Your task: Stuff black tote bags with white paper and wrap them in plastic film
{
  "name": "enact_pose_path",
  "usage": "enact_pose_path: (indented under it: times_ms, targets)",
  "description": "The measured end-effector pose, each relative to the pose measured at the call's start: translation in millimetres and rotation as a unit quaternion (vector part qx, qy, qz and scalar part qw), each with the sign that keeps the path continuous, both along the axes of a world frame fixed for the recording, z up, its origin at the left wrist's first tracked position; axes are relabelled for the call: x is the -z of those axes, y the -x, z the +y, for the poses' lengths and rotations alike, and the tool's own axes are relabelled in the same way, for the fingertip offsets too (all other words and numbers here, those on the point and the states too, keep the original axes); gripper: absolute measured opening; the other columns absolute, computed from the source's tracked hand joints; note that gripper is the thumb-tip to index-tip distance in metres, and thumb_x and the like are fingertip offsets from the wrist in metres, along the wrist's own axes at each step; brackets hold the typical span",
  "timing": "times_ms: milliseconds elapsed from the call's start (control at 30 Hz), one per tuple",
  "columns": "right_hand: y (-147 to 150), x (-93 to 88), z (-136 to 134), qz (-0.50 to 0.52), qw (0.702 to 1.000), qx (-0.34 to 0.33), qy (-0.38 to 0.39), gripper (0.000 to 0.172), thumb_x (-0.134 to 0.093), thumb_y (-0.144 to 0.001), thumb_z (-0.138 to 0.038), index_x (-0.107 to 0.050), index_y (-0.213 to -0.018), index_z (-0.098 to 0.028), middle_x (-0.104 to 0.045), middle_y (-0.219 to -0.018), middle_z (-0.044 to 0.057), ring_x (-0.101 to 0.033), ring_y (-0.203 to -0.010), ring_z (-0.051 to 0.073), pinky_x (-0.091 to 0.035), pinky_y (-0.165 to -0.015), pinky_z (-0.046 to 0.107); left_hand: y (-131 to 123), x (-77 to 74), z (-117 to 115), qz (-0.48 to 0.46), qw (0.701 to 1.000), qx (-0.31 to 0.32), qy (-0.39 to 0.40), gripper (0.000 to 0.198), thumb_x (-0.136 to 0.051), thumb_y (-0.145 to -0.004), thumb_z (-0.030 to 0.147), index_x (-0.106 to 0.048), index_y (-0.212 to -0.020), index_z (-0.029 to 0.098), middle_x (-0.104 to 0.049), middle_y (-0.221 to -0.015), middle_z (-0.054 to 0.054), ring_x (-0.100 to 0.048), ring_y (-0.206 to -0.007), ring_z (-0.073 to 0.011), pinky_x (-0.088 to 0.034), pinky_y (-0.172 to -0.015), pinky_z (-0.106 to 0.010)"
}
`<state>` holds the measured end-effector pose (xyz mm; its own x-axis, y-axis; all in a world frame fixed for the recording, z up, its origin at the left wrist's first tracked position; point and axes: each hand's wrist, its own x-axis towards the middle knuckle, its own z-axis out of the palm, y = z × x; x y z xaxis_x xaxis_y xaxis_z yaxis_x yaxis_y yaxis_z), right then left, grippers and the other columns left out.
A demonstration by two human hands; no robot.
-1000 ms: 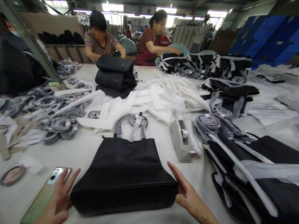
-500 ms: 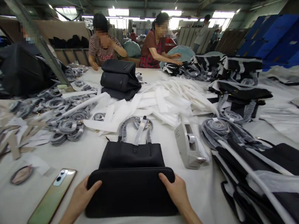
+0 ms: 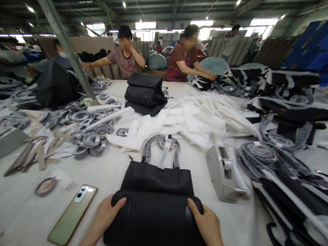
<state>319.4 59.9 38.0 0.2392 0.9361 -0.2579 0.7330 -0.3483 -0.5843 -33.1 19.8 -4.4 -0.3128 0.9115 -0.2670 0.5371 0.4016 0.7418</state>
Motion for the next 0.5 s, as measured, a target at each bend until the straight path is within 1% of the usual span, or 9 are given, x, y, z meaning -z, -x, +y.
enact_pose_path:
  times_ms: [100, 167, 200, 233, 267, 333, 400, 467, 500]
  targets:
    - [-2.8, 3.8, -5.8, -0.042, 0.999, 0.005, 0.015, 0.068, -0.034, -0.075, -0.077, -0.07, -0.08, -0.02, -0.074, -0.086, 0.013, -0.066, -0.095, 0.036, -0.048, -0.08, 0.038, -1.9, 1.7, -2.1, 0.002, 1.0, -0.002, 0.001, 0.042, -0.052, -0.08, 0.056, -0.065, -0.089, 0.017, -0.072, -0.091, -0.01, -0.066, -0.091, -0.0286, -0.047, -0.08, -0.035]
    - [-4.8, 4.8, -7.5, -0.084, 0.996, 0.002, 0.017, 0.068, -0.034, -0.078, -0.075, -0.07, -0.09, -0.019, -0.073, -0.089, 0.014, -0.066, -0.092, 0.036, -0.049, -0.078, 0.041, -2.8, 1.5, -1.7, 0.004, 1.0, -0.003, 0.001, 0.042, -0.052, -0.08, 0.056, -0.065, -0.088, 0.017, -0.072, -0.091, -0.011, -0.066, -0.09, -0.0287, -0.047, -0.08, -0.035]
    - [-5.4, 5.0, -7.8, -0.112, 0.994, -0.004, -0.001, 0.068, -0.034, -0.08, -0.073, -0.069, -0.098, -0.018, -0.072, -0.093, 0.014, -0.067, -0.091, 0.035, -0.05, -0.076, 0.042, -3.3, 0.9, -1.2, 0.004, 1.0, -0.003, 0.0, 0.041, -0.052, -0.08, 0.056, -0.064, -0.087, 0.017, -0.072, -0.09, -0.011, -0.066, -0.09, -0.0287, -0.047, -0.08, -0.035]
    - [-5.5, 5.1, -7.9, -0.146, 0.988, -0.013, -0.039, 0.067, -0.033, -0.083, -0.07, -0.067, -0.106, -0.017, -0.071, -0.099, 0.016, -0.067, -0.091, 0.036, -0.051, -0.075, 0.044, -3.8, 0.2, -0.4, 0.004, 1.0, -0.004, -0.002, 0.04, -0.052, -0.08, 0.055, -0.064, -0.085, 0.017, -0.072, -0.089, -0.011, -0.066, -0.089, -0.0286, -0.047, -0.08, -0.034]
    - [-4.6, 5.7, -7.6, -0.182, 0.978, -0.029, -0.094, 0.065, -0.032, -0.086, -0.066, -0.064, -0.113, -0.016, -0.069, -0.106, 0.017, -0.066, -0.094, 0.036, -0.051, -0.076, 0.046, -4.4, -0.5, 0.4, 0.003, 1.0, -0.004, -0.004, 0.039, -0.052, -0.08, 0.054, -0.064, -0.085, 0.017, -0.072, -0.089, -0.011, -0.067, -0.088, -0.0284, -0.047, -0.079, -0.034]
    - [0.6, 9.9, -6.1, -0.237, 0.938, -0.097, -0.232, 0.06, -0.033, -0.09, -0.059, -0.061, -0.12, -0.016, -0.063, -0.119, 0.019, -0.062, -0.104, 0.036, -0.049, -0.083, 0.048, -6.1, -1.0, 2.2, 0.0, 1.0, -0.005, -0.011, 0.038, -0.051, -0.08, 0.053, -0.064, -0.086, 0.018, -0.072, -0.089, -0.011, -0.067, -0.088, -0.0281, -0.048, -0.078, -0.034]
    - [10.6, 19.5, -3.5, -0.241, 0.886, -0.199, -0.343, 0.053, -0.039, -0.091, -0.054, -0.06, -0.123, -0.018, -0.059, -0.127, 0.017, -0.059, -0.112, 0.033, -0.047, -0.09, 0.045, -7.9, 1.0, 3.4, -0.003, 1.0, -0.007, -0.018, 0.039, -0.051, -0.081, 0.053, -0.064, -0.088, 0.017, -0.072, -0.091, -0.011, -0.067, -0.09, -0.0284, -0.048, -0.08, -0.035]
    - [22.4, 33.8, -0.4, -0.225, 0.835, -0.3, -0.403, 0.047, -0.047, -0.09, -0.05, -0.058, -0.126, -0.024, -0.06, -0.129, 0.012, -0.06, -0.112, 0.028, -0.047, -0.09, 0.039, -9.0, 5.7, 3.3, -0.008, 1.0, -0.008, -0.022, 0.04, -0.05, -0.081, 0.054, -0.064, -0.09, 0.018, -0.072, -0.095, -0.012, -0.067, -0.094, -0.0292, -0.048, -0.083, -0.036]
    - [27.3, 41.8, 1.3, -0.225, 0.813, -0.335, -0.419, 0.045, -0.05, -0.089, -0.049, -0.057, -0.128, -0.027, -0.062, -0.128, 0.009, -0.062, -0.109, 0.027, -0.047, -0.089, 0.037, -8.7, 8.6, 2.7, -0.011, 1.0, -0.006, -0.018, 0.041, -0.05, -0.081, 0.054, -0.065, -0.092, 0.018, -0.072, -0.097, -0.012, -0.066, -0.096, -0.0299, -0.048, -0.085, -0.037]
